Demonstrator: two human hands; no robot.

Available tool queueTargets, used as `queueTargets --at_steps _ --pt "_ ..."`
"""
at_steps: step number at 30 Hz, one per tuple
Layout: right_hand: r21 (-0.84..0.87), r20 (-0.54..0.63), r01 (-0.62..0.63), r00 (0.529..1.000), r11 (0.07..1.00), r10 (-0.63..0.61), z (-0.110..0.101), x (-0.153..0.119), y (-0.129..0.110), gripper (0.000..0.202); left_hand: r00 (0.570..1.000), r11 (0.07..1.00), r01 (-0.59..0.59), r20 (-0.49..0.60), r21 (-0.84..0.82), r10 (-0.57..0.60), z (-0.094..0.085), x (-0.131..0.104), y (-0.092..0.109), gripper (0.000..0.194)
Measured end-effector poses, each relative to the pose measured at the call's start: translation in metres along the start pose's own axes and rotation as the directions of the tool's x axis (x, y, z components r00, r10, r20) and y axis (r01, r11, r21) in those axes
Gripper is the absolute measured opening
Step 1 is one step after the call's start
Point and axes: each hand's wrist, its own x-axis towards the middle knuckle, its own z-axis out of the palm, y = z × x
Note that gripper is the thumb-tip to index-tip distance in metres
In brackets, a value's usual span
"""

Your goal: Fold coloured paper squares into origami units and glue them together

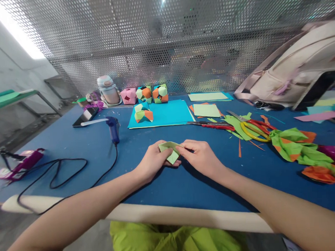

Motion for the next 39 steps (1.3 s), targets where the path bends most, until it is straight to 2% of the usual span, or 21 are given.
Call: queueTargets --at_steps 6,9,12,14,17,20,22,24,28,32,39 --pt "-0.018 0.017 -0.053 0.998 0.998 0.053 0.002 0.001 0.001 0.014 1.000 0.996 -0.020 -0.017 -0.091 0.019 -0.002 0.002 -0.001 0.021" --pt "-0.003 0.019 -0.069 0.997 0.998 0.069 0.006 0.001 0.002 0.021 1.000 0.993 0.002 -0.006 -0.116 -0.002 0.000 0.002 -0.001 0.023" --pt "-0.006 -0.010 -0.095 0.995 0.995 0.095 0.007 0.002 0.003 0.029 0.999 0.997 0.040 0.011 -0.066 -0.039 0.002 -0.001 0.001 0.018" --pt "-0.029 -0.019 -0.117 0.993 0.993 0.117 0.005 0.003 0.003 0.029 1.000 1.000 0.012 -0.013 0.018 -0.012 0.003 -0.004 0.003 0.016" --pt "-0.054 0.014 -0.134 0.991 0.989 0.135 0.002 0.003 0.004 0.028 0.987 0.960 -0.141 -0.037 0.240 0.154 0.000 -0.008 0.006 0.024" --pt "-0.087 0.059 -0.104 0.992 0.991 0.109 0.000 0.004 0.005 0.030 0.945 0.821 -0.278 -0.012 0.498 0.327 -0.004 -0.008 0.007 0.030" --pt "-0.114 0.071 -0.080 0.994 0.990 0.088 0.000 0.003 0.005 0.031 0.928 0.735 -0.300 0.008 0.608 0.372 -0.007 -0.007 0.007 0.031" --pt "-0.122 0.078 -0.081 0.993 0.989 0.091 0.000 0.003 0.004 0.031 0.927 0.701 -0.294 0.016 0.650 0.374 -0.009 -0.004 0.006 0.032" --pt "-0.095 0.098 -0.129 0.986 0.987 0.138 0.000 0.002 0.000 0.032 0.927 0.710 -0.267 -0.026 0.652 0.373 -0.010 -0.001 0.005 0.032" --pt "-0.062 0.058 -0.166 0.984 0.984 0.169 0.001 0.001 -0.001 0.033 0.937 0.756 -0.249 -0.046 0.606 0.346 -0.009 -0.001 0.006 0.032" --pt "-0.034 0.012 -0.135 0.991 0.990 0.136 0.002 0.000 0.001 0.028 0.955 0.819 -0.235 -0.032 0.524 0.294 -0.011 -0.002 0.006 0.027"
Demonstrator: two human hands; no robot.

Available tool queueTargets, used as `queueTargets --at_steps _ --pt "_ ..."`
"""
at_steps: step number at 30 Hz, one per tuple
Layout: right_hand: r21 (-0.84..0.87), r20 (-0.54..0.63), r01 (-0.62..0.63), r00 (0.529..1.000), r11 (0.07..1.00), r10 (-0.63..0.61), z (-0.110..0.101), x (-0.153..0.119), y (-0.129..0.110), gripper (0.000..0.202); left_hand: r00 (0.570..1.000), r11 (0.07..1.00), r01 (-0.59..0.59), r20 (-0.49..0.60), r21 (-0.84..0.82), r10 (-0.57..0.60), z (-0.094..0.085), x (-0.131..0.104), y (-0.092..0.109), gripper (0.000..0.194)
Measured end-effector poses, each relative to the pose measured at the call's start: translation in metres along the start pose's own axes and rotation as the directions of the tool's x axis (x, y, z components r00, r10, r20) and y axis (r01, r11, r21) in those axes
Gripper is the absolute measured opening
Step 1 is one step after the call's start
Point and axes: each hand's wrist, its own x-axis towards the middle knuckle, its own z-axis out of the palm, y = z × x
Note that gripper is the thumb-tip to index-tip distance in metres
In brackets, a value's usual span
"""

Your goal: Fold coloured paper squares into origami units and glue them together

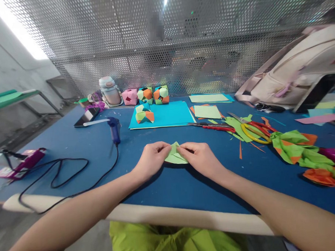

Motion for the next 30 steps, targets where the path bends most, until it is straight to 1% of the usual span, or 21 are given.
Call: queueTargets --at_steps 5,8,12,16,22,26,30 --pt "0.031 -0.005 0.006 1.000 1.000 -0.006 -0.0008 -0.0007 -0.0006 0.028 1.000 0.999 0.023 0.001 -0.049 -0.023 -0.0003 -0.0009 -0.0007 0.026" --pt "0.053 0.013 -0.001 1.000 0.999 0.000 -0.0023 -0.0010 -0.0020 0.027 0.999 0.995 0.043 -0.026 -0.094 -0.046 0.0002 -0.0002 0.0002 0.025" --pt "0.099 0.030 0.054 0.998 0.994 -0.057 -0.0043 -0.0006 -0.0038 0.029 0.996 0.986 0.074 -0.043 -0.152 -0.081 0.0009 0.0004 0.0026 0.025" --pt "0.153 0.030 0.062 0.997 0.986 -0.067 -0.0044 0.0008 -0.0034 0.031 0.996 0.983 0.083 -0.005 -0.165 -0.085 0.0010 0.0002 0.0029 0.026" --pt "0.180 0.021 0.035 0.999 0.983 -0.040 -0.0037 0.0022 -0.0017 0.025 0.996 0.985 0.086 0.043 -0.151 -0.080 0.0011 0.0006 0.0007 0.027" --pt "0.181 -0.004 0.035 0.999 0.983 -0.034 -0.0041 0.0018 -0.0020 0.025 0.993 0.973 0.114 0.066 -0.201 -0.103 0.0018 0.0000 0.0013 0.028" --pt "0.169 -0.011 0.021 1.000 0.985 -0.019 -0.0053 0.0016 -0.0031 0.028 0.990 0.944 0.120 0.101 -0.306 -0.093 0.0025 0.0007 -0.0007 0.036"
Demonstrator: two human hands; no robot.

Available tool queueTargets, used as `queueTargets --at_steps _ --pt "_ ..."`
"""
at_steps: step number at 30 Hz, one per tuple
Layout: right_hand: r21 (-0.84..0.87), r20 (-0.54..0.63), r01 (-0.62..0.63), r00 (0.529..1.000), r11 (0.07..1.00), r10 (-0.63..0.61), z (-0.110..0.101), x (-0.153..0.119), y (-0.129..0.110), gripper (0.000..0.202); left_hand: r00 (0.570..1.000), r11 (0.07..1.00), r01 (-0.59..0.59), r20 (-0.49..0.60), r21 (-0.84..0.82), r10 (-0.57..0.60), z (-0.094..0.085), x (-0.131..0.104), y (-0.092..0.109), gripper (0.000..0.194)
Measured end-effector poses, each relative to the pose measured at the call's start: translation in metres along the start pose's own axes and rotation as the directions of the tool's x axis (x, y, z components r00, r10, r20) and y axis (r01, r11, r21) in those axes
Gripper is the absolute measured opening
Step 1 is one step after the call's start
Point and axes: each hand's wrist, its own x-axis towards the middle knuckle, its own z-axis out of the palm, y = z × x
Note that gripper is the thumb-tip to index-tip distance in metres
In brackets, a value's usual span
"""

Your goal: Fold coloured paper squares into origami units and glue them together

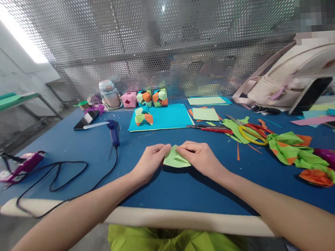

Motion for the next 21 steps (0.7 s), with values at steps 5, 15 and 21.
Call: queueTargets --at_steps 5,15,21 --pt "0.034 0.021 -0.039 0.999 0.999 0.038 0.0000 0.0011 0.0007 0.028 0.998 0.995 0.060 0.032 -0.080 -0.058 -0.0013 0.0031 -0.0052 0.036" --pt "0.096 0.069 -0.055 0.996 0.994 0.049 -0.0016 0.0024 0.0028 0.029 0.997 0.992 0.075 0.003 -0.099 -0.075 -0.0024 0.0027 -0.0036 0.037" --pt "0.056 0.043 -0.021 0.999 0.998 0.018 -0.0008 0.0012 0.0018 0.029 0.998 0.997 0.053 -0.028 -0.049 -0.055 -0.0015 0.0029 -0.0038 0.036"
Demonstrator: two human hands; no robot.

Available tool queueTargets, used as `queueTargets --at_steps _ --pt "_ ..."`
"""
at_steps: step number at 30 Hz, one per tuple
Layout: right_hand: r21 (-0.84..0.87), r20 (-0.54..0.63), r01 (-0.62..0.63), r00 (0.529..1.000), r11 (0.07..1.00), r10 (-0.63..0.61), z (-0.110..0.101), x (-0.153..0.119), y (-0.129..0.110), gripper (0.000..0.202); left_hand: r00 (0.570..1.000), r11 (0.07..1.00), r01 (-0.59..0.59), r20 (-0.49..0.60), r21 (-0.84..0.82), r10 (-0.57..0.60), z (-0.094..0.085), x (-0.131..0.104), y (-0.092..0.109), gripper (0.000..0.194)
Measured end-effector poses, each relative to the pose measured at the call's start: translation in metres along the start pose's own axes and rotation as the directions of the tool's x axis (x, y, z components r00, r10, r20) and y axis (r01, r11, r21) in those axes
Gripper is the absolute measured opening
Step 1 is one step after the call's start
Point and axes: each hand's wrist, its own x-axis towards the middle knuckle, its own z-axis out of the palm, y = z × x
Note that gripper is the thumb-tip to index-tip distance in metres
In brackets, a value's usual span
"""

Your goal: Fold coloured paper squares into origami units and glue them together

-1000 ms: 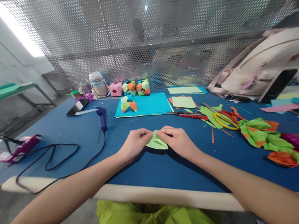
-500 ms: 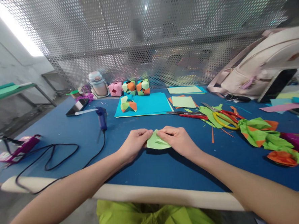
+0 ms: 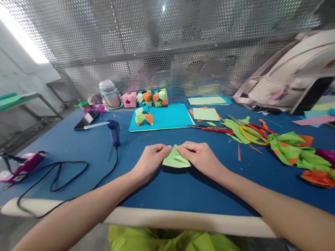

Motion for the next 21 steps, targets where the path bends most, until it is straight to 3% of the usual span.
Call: queueTargets --at_steps 11,17,21 --pt "0.015 -0.096 0.018 0.995 1.000 -0.016 0.002 -0.002 -0.004 0.025 0.995 0.989 -0.101 0.030 0.108 0.098 0.001 -0.005 0.007 0.038" --pt "-0.083 -0.156 0.050 0.986 0.995 -0.062 0.002 -0.003 -0.001 0.025 0.994 1.000 0.029 0.109 -0.003 -0.029 0.004 -0.005 0.012 0.028" --pt "-0.112 -0.102 0.102 0.988 0.988 -0.114 0.001 -0.003 -0.002 0.024 0.998 0.998 -0.003 0.055 0.059 0.000 0.003 -0.003 0.007 0.028"
